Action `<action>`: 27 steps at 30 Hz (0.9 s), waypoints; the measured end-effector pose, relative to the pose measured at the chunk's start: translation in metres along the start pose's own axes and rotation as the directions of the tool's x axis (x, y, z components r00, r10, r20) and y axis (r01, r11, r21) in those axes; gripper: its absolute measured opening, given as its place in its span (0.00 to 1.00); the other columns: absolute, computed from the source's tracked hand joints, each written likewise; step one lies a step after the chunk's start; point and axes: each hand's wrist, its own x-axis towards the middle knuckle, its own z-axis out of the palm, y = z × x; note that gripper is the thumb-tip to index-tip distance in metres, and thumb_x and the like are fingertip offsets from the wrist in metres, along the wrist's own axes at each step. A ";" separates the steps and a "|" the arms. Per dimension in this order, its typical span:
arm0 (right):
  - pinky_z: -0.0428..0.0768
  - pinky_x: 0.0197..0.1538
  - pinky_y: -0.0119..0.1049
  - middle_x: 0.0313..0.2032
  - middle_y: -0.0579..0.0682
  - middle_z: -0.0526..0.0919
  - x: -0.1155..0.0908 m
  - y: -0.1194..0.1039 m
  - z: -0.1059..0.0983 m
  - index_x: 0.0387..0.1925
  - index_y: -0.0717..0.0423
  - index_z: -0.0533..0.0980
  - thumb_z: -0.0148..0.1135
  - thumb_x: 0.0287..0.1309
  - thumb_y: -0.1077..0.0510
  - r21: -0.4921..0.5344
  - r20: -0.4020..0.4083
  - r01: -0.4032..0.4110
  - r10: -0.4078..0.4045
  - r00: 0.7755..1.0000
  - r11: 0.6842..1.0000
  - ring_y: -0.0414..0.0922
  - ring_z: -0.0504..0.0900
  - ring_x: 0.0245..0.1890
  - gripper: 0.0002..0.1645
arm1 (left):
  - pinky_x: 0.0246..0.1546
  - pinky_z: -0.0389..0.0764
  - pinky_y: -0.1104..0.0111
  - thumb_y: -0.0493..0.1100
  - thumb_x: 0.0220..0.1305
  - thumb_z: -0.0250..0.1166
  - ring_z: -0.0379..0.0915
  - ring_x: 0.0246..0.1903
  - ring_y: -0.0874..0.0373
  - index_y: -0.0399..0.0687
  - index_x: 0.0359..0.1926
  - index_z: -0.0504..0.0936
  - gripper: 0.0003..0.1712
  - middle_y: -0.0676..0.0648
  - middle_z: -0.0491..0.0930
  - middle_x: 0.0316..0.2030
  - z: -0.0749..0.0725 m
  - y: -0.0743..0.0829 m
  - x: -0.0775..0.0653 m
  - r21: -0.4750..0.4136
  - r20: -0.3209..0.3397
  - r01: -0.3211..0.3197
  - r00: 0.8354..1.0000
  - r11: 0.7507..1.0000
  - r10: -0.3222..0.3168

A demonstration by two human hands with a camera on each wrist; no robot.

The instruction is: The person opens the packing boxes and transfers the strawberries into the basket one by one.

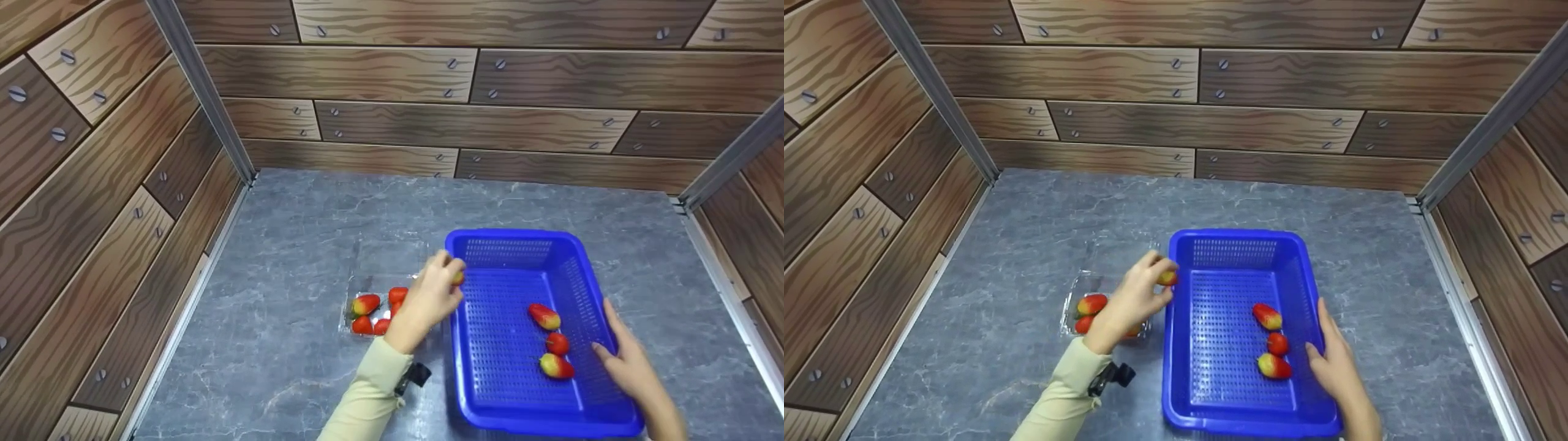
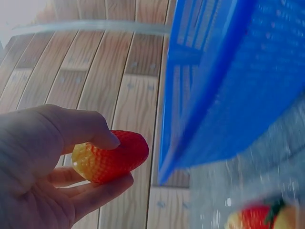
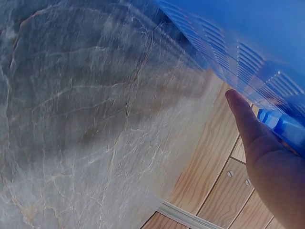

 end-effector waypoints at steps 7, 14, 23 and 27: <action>0.45 0.61 0.10 0.70 0.77 0.49 0.001 0.000 0.000 0.77 0.61 0.45 0.55 0.53 0.80 -0.005 0.006 -0.008 0.008 1.000 1.000 0.47 0.49 0.72 0.53 | 0.36 0.76 0.76 0.33 0.49 0.70 0.70 0.38 0.57 0.47 0.39 0.79 0.14 0.51 0.70 0.38 0.017 0.022 0.014 0.047 0.093 -0.083 0.993 0.995 0.078; 0.45 0.60 0.10 0.71 0.76 0.49 0.001 0.000 0.000 0.77 0.59 0.44 0.55 0.54 0.79 -0.008 0.019 -0.034 0.034 0.999 0.999 0.58 0.50 0.71 0.53 | 0.34 0.74 0.78 0.34 0.49 0.70 0.69 0.36 0.58 0.50 0.37 0.79 0.14 0.52 0.70 0.38 0.036 0.038 0.026 0.118 0.202 -0.141 0.973 0.983 0.115; 0.46 0.60 0.10 0.71 0.76 0.49 -0.001 -0.001 0.001 0.78 0.56 0.44 0.55 0.55 0.79 -0.005 0.023 -0.045 0.045 0.999 0.999 0.60 0.51 0.71 0.54 | 0.29 0.78 0.74 0.37 0.52 0.71 0.72 0.36 0.57 0.52 0.37 0.79 0.11 0.51 0.73 0.39 0.056 0.050 0.037 0.228 0.325 -0.240 0.932 0.944 0.159; 0.46 0.60 0.10 0.71 0.76 0.48 -0.002 -0.002 0.000 0.78 0.56 0.43 0.54 0.55 0.79 0.003 0.030 -0.056 0.056 0.998 0.998 0.62 0.52 0.70 0.54 | 0.32 0.82 0.71 0.38 0.54 0.70 0.75 0.39 0.56 0.52 0.45 0.80 0.16 0.50 0.76 0.42 0.063 0.056 0.045 0.259 0.381 -0.262 0.912 0.930 0.151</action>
